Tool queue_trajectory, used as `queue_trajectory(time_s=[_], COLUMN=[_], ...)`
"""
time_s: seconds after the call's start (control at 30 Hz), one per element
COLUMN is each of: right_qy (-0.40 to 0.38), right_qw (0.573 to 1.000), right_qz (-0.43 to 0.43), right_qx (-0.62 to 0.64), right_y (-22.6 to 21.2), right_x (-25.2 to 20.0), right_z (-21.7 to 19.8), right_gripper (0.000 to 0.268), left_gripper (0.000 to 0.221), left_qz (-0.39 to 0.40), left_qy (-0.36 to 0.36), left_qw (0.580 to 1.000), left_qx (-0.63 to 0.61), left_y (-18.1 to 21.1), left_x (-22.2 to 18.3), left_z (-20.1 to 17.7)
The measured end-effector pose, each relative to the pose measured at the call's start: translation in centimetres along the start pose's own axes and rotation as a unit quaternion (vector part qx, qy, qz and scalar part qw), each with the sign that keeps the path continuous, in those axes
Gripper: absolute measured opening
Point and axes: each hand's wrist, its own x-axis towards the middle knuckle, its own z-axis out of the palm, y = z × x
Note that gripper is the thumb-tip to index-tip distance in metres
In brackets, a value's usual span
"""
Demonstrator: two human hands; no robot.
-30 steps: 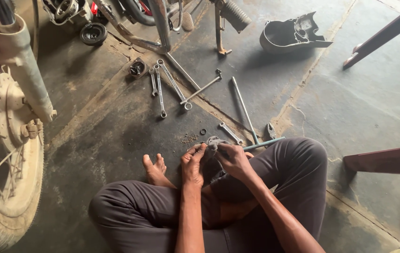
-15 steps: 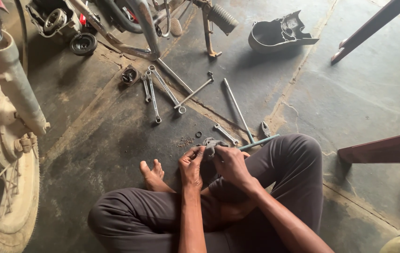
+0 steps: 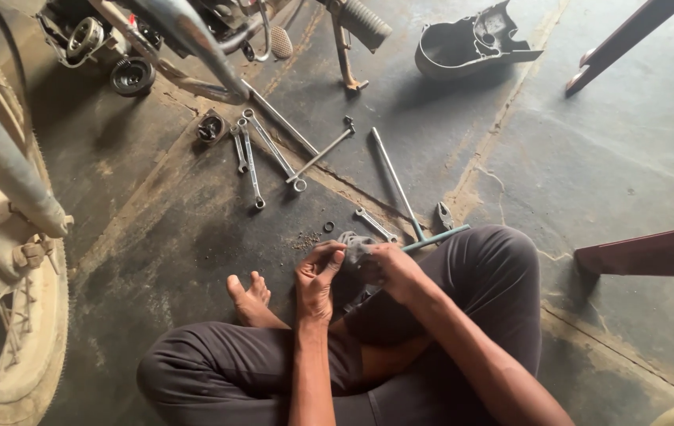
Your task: The recorder is repairing or cleaning a component of a motorcycle engine, specifically around the carburetor or intake area.
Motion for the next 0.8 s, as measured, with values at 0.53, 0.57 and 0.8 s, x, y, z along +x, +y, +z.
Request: queue_trajectory(time_s=[0.53, 0.57, 0.8], right_qy=[-0.079, -0.092, -0.164], right_qw=[0.989, 0.986, 0.971], right_qz=[0.006, -0.008, -0.043], right_qx=[0.126, 0.139, 0.172], right_y=[1.5, 1.4, 2.2], right_x=[-1.2, -1.3, -0.9], right_z=[2.4, 2.2, 1.4], right_gripper=[0.019, 0.018, 0.019], left_gripper=[0.016, 0.016, 0.02], left_qz=[0.017, 0.015, 0.01], left_qy=[0.037, 0.069, 0.087], left_qw=[0.993, 0.987, 0.978], left_qx=[-0.107, -0.143, -0.187], left_y=[-0.4, -0.1, 0.3], left_x=[-0.5, -0.3, 0.0], left_z=[-1.0, -1.1, -1.2])
